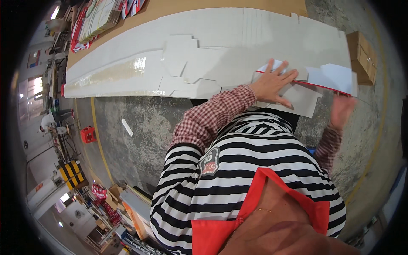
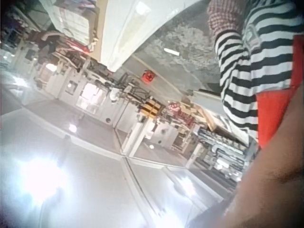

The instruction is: The person folds flat white cardboard pieces into small rectangular boxes on a workbench. They repeatedly pick up a flat piece, fold the side flaps inward, and then fold the top and bottom flaps to close the box. The finished boxes are stacked in a pile on the table.

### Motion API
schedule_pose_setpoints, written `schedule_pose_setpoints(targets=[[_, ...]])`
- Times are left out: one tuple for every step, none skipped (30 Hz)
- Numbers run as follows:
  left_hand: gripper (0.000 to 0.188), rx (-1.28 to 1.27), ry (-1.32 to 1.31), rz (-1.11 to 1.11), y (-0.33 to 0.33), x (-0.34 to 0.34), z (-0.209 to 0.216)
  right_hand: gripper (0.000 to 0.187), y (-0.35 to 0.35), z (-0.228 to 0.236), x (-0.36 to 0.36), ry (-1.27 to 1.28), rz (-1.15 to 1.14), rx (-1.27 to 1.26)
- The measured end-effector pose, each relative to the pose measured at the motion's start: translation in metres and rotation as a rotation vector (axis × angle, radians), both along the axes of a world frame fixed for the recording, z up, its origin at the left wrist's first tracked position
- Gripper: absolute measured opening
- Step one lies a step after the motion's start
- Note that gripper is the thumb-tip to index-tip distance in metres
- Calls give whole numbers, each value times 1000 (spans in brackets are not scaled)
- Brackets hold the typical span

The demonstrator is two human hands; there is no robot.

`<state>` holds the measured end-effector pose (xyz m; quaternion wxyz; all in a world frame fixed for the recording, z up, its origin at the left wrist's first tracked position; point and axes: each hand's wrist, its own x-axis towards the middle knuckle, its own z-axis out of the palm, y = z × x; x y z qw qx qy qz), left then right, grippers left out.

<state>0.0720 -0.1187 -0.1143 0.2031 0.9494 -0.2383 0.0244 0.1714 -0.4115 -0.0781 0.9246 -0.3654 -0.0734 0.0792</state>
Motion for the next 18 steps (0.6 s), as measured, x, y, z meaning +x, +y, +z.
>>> schedule_pose_setpoints(targets=[[115, -123, -2, -25, -4, 5, -1, 60, 29, -1, -1, -37, -65, -264], [115, -243, -3, -57, -5, 12, -4, 59, 64, -10, -1, -74, -138, -524], [116, -358, -5, -97, -4, 17, -5, 59, 93, -32, 5, -187, -100, -701], [115, -517, 43, -44, 1, 17, -1, 59, 118, -46, 9, -298, -65, -879], [114, -477, 21, 22, 16, 12, 0, 69, 149, -27, 11, -683, -52, -1070], [112, -432, -1, 78, 38, 3, 3, 80, 176, -7, 13, -1069, -128, -1186], [111, -394, -24, 125, 60, -7, 8, 81, 186, -14, 22, -1202, 6, -1291], [109, -122, -50, 212, 84, -26, 15, 81, 194, -14, 17, -1251, 119, -1456], [108, 150, -79, 299, 107, -46, 24, 82, 200, -15, 11, -1297, 243, -1617], [102, 234, -66, 306, 126, -56, 31, 84, 202, -21, 9, -1315, 274, -1652], [97, 314, -51, 321, 141, -67, 36, 85, 203, -32, 8, -1339, 313, -1686], [91, 393, -37, 343, 148, -75, 37, 87, 206, -31, 5, -1374, 354, -1716], [84, 397, -22, 311, 151, -78, 37, 86, 206, -28, 6, -1327, 378, -1649], [77, 402, -6, 277, 156, -77, 38, 86, 202, -24, 9, -1277, 399, -1583], [70, 396, 5, 247, 159, -74, 38, 85, 200, -16, 11, -1232, 425, -1525], [49, 345, -30, 182, 161, -72, 38, 83, 197, -15, 14, -1193, 356, -1379], [46, 382, 50, 157, 164, -68, 38, 81, 193, -16, 18, -1147, 289, -1233], [42, 415, 125, 125, 166, -60, 39, 79, 185, -17, 23, -1097, 219, -1095]])
